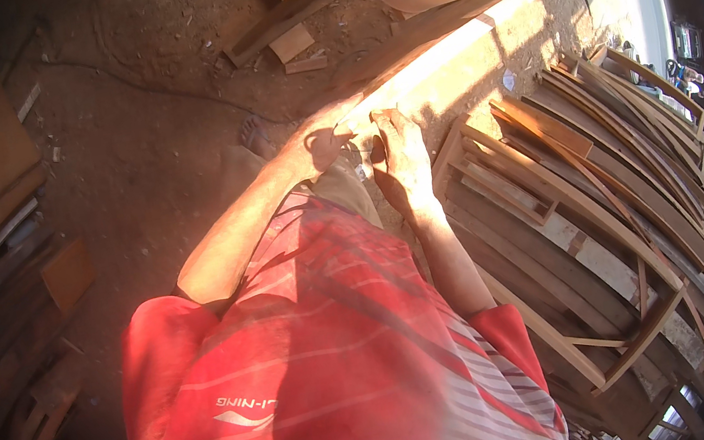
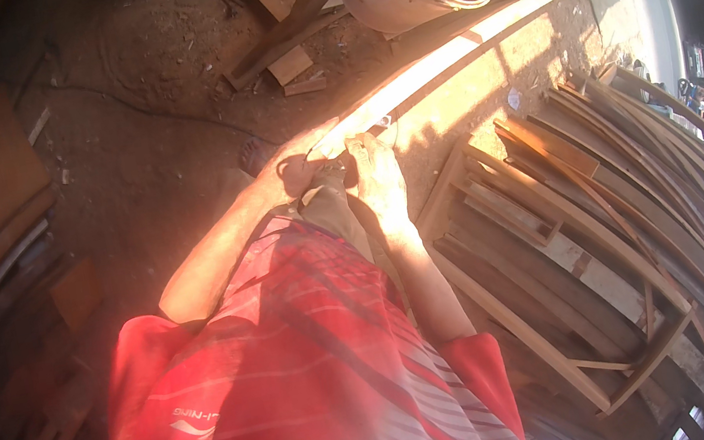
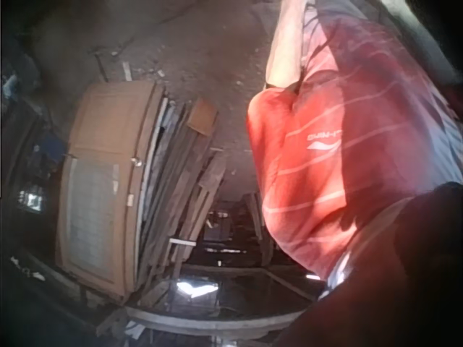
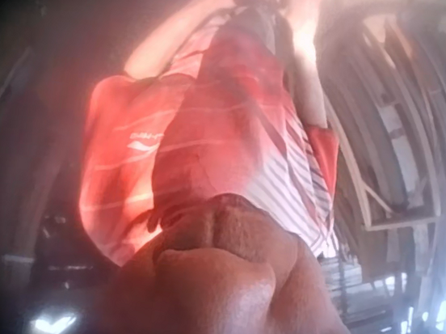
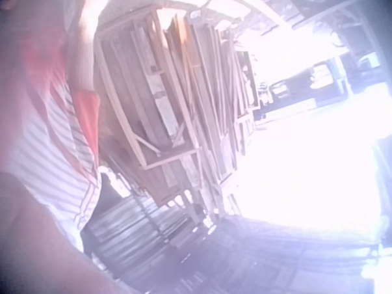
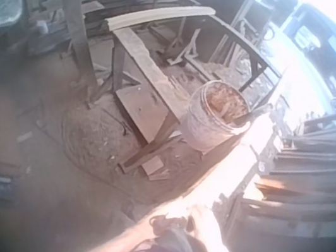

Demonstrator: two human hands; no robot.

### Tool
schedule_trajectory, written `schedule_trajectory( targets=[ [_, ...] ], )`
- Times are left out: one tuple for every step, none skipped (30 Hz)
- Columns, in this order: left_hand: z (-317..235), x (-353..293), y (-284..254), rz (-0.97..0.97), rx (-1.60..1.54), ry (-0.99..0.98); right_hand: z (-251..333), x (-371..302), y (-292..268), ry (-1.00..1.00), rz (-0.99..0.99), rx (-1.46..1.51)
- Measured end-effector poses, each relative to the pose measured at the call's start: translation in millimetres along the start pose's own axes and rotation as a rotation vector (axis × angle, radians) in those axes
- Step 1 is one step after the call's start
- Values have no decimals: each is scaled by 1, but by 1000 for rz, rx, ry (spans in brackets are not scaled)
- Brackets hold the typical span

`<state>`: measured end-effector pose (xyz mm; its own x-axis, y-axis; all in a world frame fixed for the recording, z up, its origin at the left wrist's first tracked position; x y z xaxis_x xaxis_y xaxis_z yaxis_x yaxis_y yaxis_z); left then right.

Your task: The person takes food from a plastic bag, carries a bucket of putty, and applies the putty onto the wooden door frame by hand.

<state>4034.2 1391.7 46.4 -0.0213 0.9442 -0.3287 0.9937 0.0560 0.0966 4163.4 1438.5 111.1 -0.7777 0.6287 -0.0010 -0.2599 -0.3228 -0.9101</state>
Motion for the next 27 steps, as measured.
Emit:
schedule_trajectory(
  targets=[
    [-4,0,-1,-28,129,-2,5,-3,2,15,-24,-65],
    [-3,2,-1,-21,133,-2,9,-5,6,-15,17,-52],
    [-2,5,-2,-30,184,-4,13,-6,8,-8,12,-50],
    [1,7,-2,-37,234,-6,17,-8,8,4,-36,-30],
    [12,12,0,-34,237,-5,20,-8,5,8,-85,-10],
    [28,17,4,-34,141,2,10,-19,22,63,-54,57],
    [29,21,5,-26,46,9,10,-19,26,127,-31,119],
    [32,21,7,-15,50,10,19,-23,22,85,-44,72],
    [36,18,10,32,-239,-8,28,-24,21,43,-57,24],
    [32,15,12,83,-527,-33,27,-25,30,130,4,52],
    [27,16,11,98,-522,-38,28,-24,31,144,-4,51],
    [24,18,6,79,-385,-60,23,-25,37,255,32,136],
    [18,19,1,58,-246,-78,23,-21,37,255,6,122],
    [16,17,3,117,-437,-150,23,-18,36,259,-18,109],
    [14,14,4,130,-430,-152,26,-21,34,271,-27,109],
    [9,11,-2,71,-242,-100,31,-22,30,300,-30,134],
    [4,7,-8,12,-55,-47,33,-21,29,329,-32,160],
    [2,4,-11,21,-47,-45,34,-20,32,336,-42,161],
    [-6,-4,-14,-19,51,22,39,-21,30,287,-84,96],
    [-12,-10,-17,-58,148,90,44,-23,28,238,-124,29],
    [-10,-15,-15,-44,152,90,43,-23,29,250,-130,29],
    [-8,-20,-14,-55,270,113,42,-21,30,265,-132,32],
    [-5,-22,-12,-67,388,138,41,-20,30,280,-134,36],
    [1,-22,-12,-59,391,140,42,-20,29,287,-139,35],
    [0,-22,-11,-76,493,215,44,-19,27,272,-162,-2],
    [0,-23,-9,-93,595,292,47,-18,26,256,-184,-40],
    [4,-24,-8,-88,598,297,47,-19,30,260,-190,-41]
  ],
)
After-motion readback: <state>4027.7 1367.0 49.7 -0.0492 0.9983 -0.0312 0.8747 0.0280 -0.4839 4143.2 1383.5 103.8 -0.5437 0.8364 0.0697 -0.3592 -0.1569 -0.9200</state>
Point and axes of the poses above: each hand's wrist, its own x-axis towards the middle knuckle, its own y-axis out of the palm, z = x × y, the point moved 7 cm from there along x, towards the middle knuckle, and after that the axes turned 5 degrees about -y, right-handed, at the moved point
